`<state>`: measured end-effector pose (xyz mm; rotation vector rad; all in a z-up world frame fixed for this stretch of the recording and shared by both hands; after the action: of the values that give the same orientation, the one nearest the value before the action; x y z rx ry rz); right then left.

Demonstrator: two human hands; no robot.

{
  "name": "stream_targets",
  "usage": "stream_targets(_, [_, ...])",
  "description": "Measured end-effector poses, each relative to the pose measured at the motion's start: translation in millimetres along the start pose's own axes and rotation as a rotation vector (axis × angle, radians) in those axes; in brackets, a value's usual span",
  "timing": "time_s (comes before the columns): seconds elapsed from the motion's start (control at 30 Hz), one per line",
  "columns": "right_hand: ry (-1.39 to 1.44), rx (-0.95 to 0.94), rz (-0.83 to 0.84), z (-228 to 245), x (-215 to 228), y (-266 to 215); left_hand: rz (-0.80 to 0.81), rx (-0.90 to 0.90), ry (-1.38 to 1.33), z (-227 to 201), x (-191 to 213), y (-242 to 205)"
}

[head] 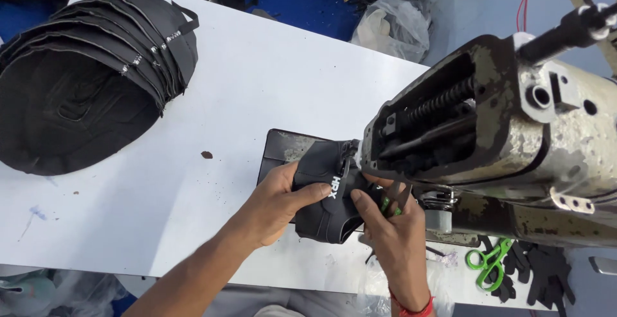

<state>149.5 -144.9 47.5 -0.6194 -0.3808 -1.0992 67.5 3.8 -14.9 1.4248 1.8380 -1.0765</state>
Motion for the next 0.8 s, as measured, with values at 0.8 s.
stream_targets(0.8, [-0.441, 0.329, 0.042, -33.7, 0.2, 36.2, -0.048, -0.214, 0.115, -8.1, -7.8, 15.0])
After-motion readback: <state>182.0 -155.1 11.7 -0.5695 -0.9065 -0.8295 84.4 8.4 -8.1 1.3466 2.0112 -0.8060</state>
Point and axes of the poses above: each hand's wrist, its own y-axis towards the middle knuckle, its own x-axis out of the back of the hand, z = x × y, the point moved 7 cm from there along y, towards the middle knuckle, and after that the axes turned 15 degrees about -y, right-handed, at the moved point
